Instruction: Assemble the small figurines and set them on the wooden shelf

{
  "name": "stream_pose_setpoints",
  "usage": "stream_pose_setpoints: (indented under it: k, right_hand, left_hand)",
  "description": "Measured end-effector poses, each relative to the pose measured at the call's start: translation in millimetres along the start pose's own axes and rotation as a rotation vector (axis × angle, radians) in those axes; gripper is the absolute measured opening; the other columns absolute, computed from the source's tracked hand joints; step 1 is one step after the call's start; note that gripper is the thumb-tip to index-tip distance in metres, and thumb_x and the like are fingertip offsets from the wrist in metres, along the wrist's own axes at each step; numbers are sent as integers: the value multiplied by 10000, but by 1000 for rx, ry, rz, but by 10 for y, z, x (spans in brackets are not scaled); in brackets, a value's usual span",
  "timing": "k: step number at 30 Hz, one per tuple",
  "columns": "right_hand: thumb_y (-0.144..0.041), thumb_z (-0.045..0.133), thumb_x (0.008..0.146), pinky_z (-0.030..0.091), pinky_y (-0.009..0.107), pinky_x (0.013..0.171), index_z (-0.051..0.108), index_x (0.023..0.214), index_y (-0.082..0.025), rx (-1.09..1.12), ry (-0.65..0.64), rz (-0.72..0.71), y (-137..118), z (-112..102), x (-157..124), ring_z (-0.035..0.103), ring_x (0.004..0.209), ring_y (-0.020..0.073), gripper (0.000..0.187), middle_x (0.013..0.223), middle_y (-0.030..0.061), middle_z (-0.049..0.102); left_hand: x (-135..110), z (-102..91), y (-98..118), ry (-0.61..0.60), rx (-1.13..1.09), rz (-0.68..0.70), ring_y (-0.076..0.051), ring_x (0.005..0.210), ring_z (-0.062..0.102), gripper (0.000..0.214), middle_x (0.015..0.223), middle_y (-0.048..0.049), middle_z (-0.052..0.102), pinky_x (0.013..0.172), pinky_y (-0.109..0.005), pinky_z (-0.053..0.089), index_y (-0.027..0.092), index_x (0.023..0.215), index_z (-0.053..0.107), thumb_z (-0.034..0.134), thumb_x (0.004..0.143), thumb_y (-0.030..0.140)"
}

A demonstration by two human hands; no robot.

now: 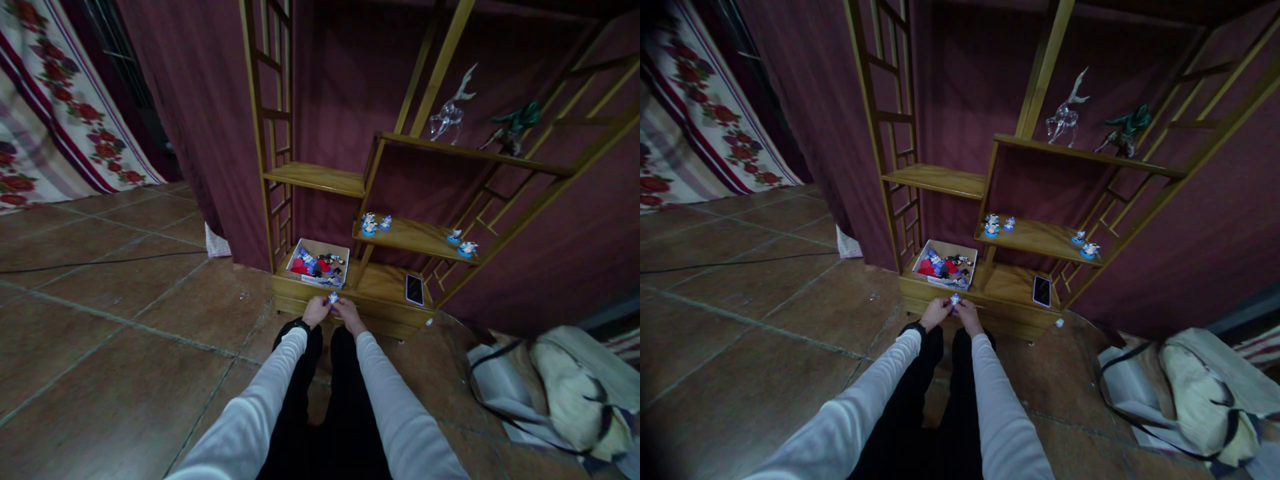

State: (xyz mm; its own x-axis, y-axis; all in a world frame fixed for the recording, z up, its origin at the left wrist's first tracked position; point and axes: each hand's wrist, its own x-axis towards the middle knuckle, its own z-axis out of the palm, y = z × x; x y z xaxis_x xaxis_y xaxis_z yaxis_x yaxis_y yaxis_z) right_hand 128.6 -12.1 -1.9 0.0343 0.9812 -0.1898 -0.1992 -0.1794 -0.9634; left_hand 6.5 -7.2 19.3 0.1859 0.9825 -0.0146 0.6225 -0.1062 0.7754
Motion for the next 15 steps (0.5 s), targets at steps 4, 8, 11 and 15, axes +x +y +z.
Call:
stream_pose_setpoints:
  k: [4, 8, 11, 15]
  right_hand:
    - [-375, 682, 533, 496, 317, 691, 638, 606, -167, -102, 33, -17, 66, -29, 59, 603, 632, 160, 225, 603, -16, 647]
    - [-376, 656, 558, 486, 315, 715, 637, 608, -173, -150, 56, -41, 110, -48, 84, 605, 678, 169, 209, 600, -25, 645]
    - [-357, 669, 549, 482, 312, 716, 633, 627, -173, -108, 56, -47, 83, -41, 54, 604, 681, 170, 203, 610, -24, 647]
    - [-350, 701, 527, 481, 318, 750, 645, 769, -177, 10, 11, -59, 5, -24, -16, 614, 749, 177, 302, 752, 2, 685]
  left_hand:
    - [-12, 17, 15, -12, 93, 4, -186, 807, 633, 196, 797, -85, 696, 704, -245, 438, 141, 861, 679, 511, 782, 204]
    - [-26, 30, 34, -13, 187, 7, -206, 874, 632, 216, 886, -117, 689, 747, -260, 434, 154, 922, 660, 493, 801, 219]
    - [-57, 41, 46, 3, 246, 20, -215, 898, 627, 235, 931, -130, 674, 768, -277, 436, 161, 971, 632, 465, 831, 249]
    - [-131, 52, 76, 53, 333, 89, -204, 934, 611, 264, 1019, -136, 634, 810, -289, 433, 162, 1060, 571, 406, 872, 245]
